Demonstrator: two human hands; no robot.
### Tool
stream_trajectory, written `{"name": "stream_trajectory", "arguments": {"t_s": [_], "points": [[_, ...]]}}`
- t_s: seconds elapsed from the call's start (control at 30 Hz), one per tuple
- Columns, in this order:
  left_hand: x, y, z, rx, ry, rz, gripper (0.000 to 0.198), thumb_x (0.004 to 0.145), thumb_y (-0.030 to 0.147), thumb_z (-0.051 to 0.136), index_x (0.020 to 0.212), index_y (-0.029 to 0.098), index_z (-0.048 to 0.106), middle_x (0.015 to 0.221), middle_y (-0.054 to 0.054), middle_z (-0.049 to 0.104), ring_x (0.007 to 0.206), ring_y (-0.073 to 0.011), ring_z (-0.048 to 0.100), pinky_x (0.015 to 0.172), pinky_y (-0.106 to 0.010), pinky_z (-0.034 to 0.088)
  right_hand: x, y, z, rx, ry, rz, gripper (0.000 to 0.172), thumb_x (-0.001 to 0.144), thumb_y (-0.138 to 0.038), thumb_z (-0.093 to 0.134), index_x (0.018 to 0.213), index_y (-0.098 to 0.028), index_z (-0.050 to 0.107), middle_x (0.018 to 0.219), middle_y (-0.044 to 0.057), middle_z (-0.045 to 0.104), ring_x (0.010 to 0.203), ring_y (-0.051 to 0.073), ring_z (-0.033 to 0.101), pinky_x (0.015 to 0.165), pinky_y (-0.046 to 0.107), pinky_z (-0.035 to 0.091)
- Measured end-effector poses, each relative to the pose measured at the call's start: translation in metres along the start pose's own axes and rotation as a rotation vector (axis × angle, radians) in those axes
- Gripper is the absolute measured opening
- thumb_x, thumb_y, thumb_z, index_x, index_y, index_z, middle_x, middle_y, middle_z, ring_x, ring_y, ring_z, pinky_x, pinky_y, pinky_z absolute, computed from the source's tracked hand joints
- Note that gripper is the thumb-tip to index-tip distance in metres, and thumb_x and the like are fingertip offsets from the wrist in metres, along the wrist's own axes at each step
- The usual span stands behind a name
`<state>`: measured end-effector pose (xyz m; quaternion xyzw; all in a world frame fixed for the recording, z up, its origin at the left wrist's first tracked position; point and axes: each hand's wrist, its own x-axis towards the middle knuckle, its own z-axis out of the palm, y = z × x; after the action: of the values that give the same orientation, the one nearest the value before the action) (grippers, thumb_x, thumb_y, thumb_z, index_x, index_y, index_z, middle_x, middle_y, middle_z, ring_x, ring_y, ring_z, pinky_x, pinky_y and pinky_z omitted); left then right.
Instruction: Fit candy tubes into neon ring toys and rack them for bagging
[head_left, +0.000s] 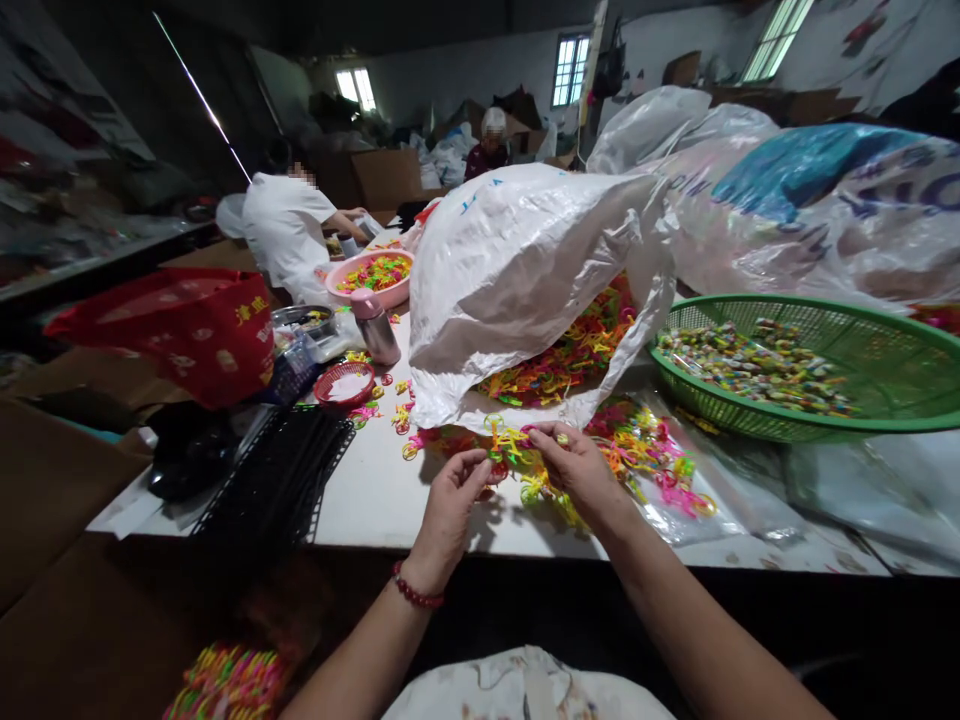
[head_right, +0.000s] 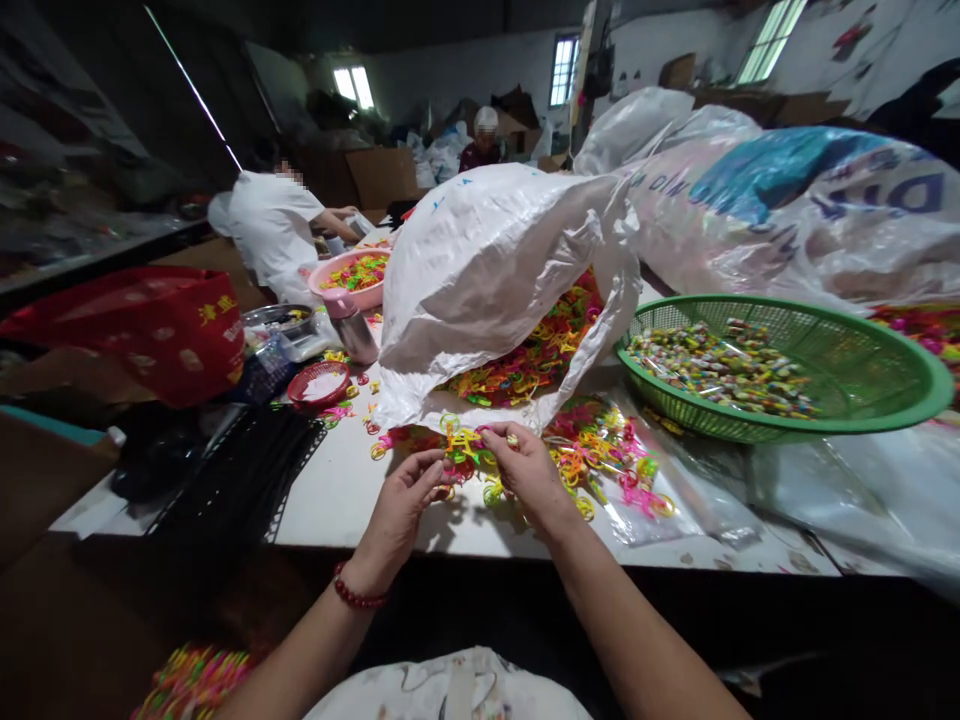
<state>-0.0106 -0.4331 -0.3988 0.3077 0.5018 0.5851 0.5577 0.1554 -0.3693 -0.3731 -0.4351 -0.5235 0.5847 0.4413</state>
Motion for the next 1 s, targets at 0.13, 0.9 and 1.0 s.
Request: {"name": "stream_trajectory", "arguments": {"t_s": [0.13,0.9,1.0], "points": [[-0.001,-0.008,0.011,-0.171,-0.011,-0.050,0.043,0.073,0.039,0.080,0.105,0.015,0.065,0.095,-0.007,0.069,0.081,-0.0135,0.066,0.069,-0.023,0.051,-0.018,0.007,0.011,0.358,-0.105,0.197,0.041,0.070,-0.048,0.079,0.086,-0.019,0.055,0.051,-0.011,0.035,0.039,0.002,0.019,0.038,0.017,0.012],[-0.026,-0.021,-0.015,-0.334,0.041,-0.114,0.037,0.077,0.045,0.073,0.083,0.017,0.050,0.062,0.004,0.056,0.051,-0.0065,0.051,0.052,-0.019,0.042,-0.055,0.046,0.028,-0.316,-0.247,0.018,0.039,0.090,-0.046,0.053,0.119,-0.022,0.062,0.089,0.002,0.066,0.083,0.017,0.059,0.081,0.031,0.046],[-0.033,-0.021,-0.013,-0.249,0.013,-0.094,0.035,0.084,0.048,0.065,0.087,0.017,0.049,0.059,0.005,0.055,0.047,-0.0062,0.049,0.047,-0.017,0.039,-0.060,0.040,0.030,-0.406,-0.282,0.020,0.041,0.095,-0.044,0.044,0.125,-0.020,0.056,0.085,0.001,0.066,0.081,0.016,0.059,0.081,0.032,0.044]]}}
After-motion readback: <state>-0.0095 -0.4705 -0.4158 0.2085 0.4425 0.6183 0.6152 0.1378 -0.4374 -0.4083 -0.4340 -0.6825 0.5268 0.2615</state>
